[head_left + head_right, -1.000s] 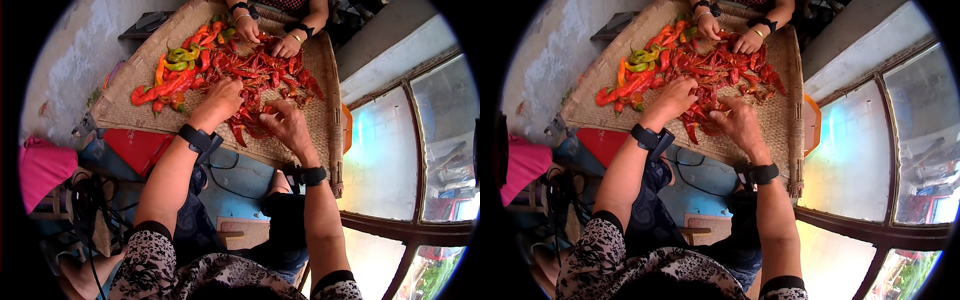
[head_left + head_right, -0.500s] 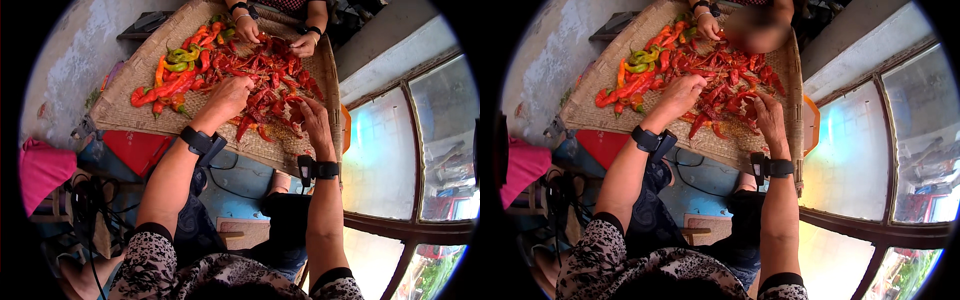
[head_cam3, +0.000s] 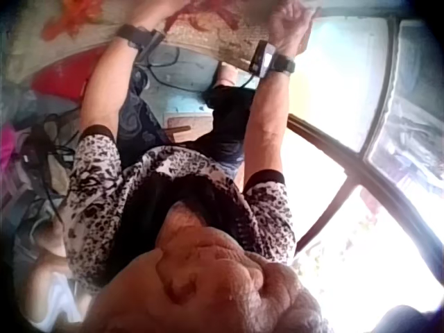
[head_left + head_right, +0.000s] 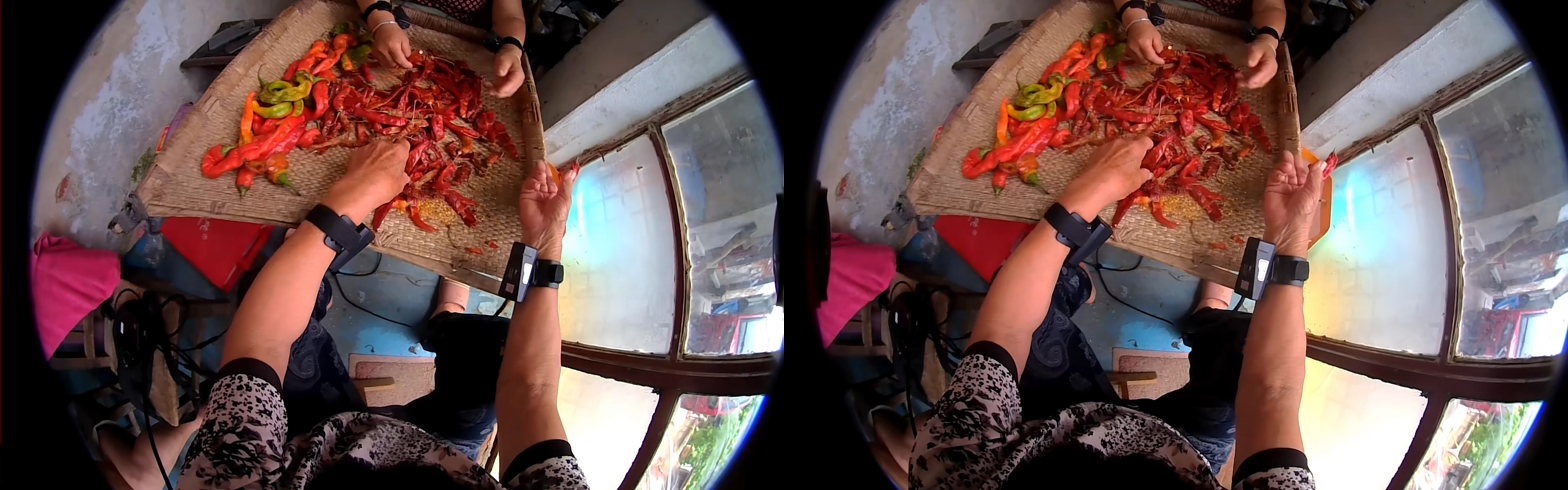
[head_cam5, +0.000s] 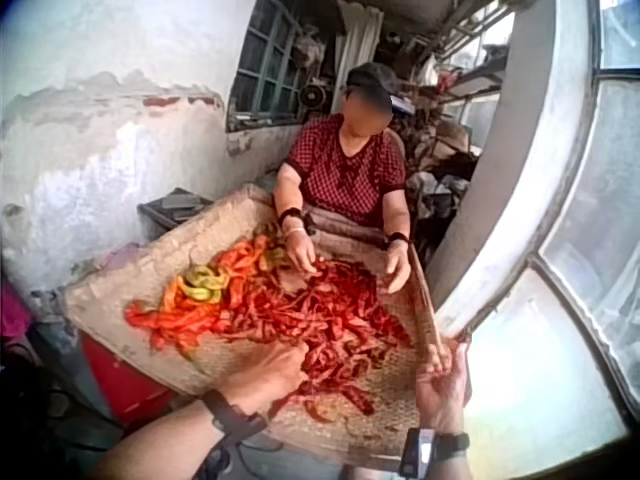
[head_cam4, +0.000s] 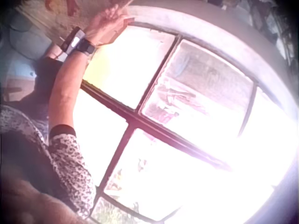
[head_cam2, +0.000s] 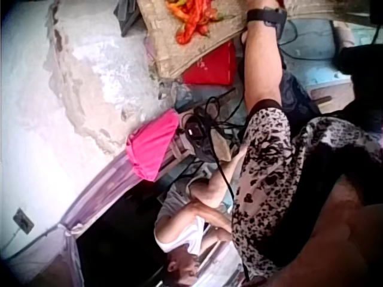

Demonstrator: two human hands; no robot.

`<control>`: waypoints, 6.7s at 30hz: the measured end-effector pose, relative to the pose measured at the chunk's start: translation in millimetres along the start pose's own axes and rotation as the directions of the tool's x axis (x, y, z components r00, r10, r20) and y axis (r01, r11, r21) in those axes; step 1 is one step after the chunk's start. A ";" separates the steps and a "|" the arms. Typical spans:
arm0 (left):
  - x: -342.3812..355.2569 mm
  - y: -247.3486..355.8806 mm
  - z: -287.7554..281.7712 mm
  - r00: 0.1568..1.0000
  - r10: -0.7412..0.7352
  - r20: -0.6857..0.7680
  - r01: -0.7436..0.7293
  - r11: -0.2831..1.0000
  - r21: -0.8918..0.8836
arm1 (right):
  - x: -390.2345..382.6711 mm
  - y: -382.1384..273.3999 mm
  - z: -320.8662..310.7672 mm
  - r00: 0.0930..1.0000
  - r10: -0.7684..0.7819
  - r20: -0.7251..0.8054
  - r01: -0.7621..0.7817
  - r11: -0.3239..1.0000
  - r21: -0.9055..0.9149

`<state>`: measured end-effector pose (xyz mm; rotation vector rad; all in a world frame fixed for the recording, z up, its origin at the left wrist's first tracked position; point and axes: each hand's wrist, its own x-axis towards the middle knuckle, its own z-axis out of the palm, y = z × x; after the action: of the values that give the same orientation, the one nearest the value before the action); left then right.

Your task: Removing seeds from dried red chili peppers by hand.

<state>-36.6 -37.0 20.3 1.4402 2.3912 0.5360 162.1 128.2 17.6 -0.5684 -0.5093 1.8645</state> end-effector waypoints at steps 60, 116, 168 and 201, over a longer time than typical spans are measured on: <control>2.4 -31.9 -18.8 0.992 0.042 -0.122 -0.071 0.967 -0.243 | -21.4 57.1 29.2 0.865 0.056 0.498 0.484 0.167 -0.859; 24.0 30.6 11.9 0.987 0.134 -0.093 -0.161 0.724 -0.671 | -18.6 14.8 11.0 0.928 0.181 0.325 0.164 0.586 -0.793; -11.7 -12.0 -4.0 0.902 0.424 0.074 -0.405 0.894 -0.191 | -0.7 -4.7 -2.1 0.993 -0.101 -0.062 0.101 0.995 -0.005; -1.0 0.8 10.5 0.948 0.310 -0.075 -0.319 0.908 -0.271 | -30.6 39.8 2.7 0.813 0.426 0.396 0.570 -0.451 -0.686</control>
<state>-30.9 -35.8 11.4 1.6997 2.0066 0.9390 140.9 85.8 0.7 -0.9502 -2.8725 0.5662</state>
